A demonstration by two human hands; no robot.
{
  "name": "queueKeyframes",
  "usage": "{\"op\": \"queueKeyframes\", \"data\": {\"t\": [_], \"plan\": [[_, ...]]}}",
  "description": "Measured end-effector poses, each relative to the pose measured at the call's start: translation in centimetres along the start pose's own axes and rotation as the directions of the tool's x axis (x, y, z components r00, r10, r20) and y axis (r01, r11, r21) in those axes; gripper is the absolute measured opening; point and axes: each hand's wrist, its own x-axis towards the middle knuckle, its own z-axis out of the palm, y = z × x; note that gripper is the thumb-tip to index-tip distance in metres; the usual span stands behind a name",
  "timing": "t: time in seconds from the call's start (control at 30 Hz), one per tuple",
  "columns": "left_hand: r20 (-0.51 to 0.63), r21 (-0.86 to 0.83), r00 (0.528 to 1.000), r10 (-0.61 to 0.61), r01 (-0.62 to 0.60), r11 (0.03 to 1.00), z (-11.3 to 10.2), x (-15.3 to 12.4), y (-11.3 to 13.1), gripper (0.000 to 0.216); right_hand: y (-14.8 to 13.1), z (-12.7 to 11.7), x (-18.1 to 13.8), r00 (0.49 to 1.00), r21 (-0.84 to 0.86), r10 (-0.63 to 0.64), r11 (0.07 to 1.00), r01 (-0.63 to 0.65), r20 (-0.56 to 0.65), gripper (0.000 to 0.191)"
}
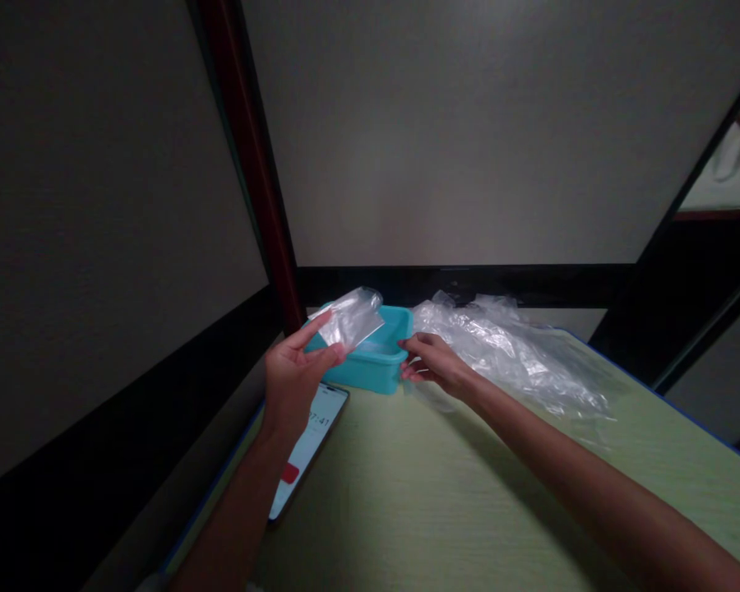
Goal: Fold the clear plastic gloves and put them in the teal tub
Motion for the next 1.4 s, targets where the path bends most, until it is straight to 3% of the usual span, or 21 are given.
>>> {"op": "queueKeyframes", "data": {"t": [0.13, 0.33, 0.7, 0.9, 1.17, 1.4], "plan": [[0.003, -0.026, 1.000, -0.019, 0.019, 0.999, -0.2, 0.0, 0.3, 0.064, 0.0, 0.1, -0.1, 0.999, 0.053, -0.035, 0.998, 0.036, -0.003, 0.010], [-0.047, -0.037, 0.997, -0.056, 0.055, 0.998, -0.8, 0.2, 1.0, 0.068, 0.6, 0.1, -1.3, 0.994, 0.091, -0.111, 0.990, 0.109, 0.016, 0.020], [0.013, 0.303, 0.969, -0.248, 0.232, 0.924, -0.5, 0.9, 2.5, 0.061, 2.6, 0.0, -2.8, 0.956, 0.071, -0.284, 0.957, 0.280, 0.069, 0.022], [0.097, 0.482, 0.967, -0.237, 0.163, 0.861, -0.2, 1.7, 2.2, 0.056, 3.0, -0.6, -2.8, 0.934, 0.035, -0.347, 0.938, 0.345, 0.089, 0.027], [0.113, 0.528, 0.969, -0.220, 0.129, 0.839, 1.3, 1.1, 2.8, 0.048, 2.5, -1.3, -4.6, 0.925, -0.008, -0.361, 0.931, 0.364, 0.117, 0.026], [0.210, 0.547, 0.955, -0.208, 0.062, 0.835, 1.3, 0.8, 2.9, 0.042, 2.5, -1.7, -6.9, 0.905, -0.069, -0.391, 0.911, 0.406, 0.164, 0.023]]}}
